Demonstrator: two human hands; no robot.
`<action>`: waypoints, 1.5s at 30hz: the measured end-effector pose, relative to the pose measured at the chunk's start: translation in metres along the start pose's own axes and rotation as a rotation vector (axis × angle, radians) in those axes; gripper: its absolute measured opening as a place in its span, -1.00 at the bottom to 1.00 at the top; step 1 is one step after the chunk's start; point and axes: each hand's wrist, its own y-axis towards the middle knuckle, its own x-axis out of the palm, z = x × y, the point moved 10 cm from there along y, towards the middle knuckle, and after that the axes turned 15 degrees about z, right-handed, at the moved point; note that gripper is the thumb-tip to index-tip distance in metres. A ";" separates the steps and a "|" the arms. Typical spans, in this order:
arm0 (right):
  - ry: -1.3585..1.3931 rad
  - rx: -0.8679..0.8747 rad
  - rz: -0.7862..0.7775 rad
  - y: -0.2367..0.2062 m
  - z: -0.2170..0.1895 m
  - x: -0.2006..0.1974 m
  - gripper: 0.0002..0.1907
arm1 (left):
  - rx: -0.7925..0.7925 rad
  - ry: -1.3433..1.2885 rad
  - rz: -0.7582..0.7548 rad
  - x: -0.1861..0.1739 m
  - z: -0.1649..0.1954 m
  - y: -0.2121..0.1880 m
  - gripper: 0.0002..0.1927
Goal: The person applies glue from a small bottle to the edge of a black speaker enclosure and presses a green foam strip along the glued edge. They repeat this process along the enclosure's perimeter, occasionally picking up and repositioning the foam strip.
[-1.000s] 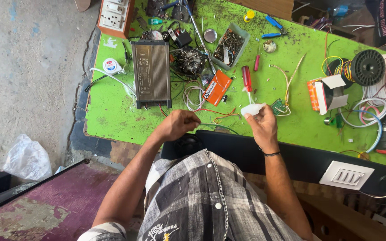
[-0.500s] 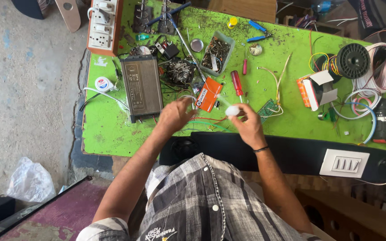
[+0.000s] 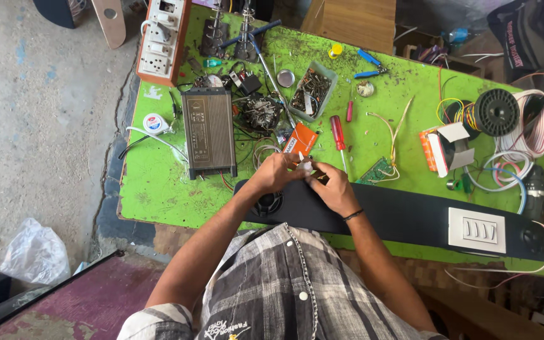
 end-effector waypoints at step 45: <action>0.691 -0.140 0.283 -0.083 -0.144 -0.097 -0.77 | 0.080 -0.664 0.036 -0.045 0.139 -0.093 -0.73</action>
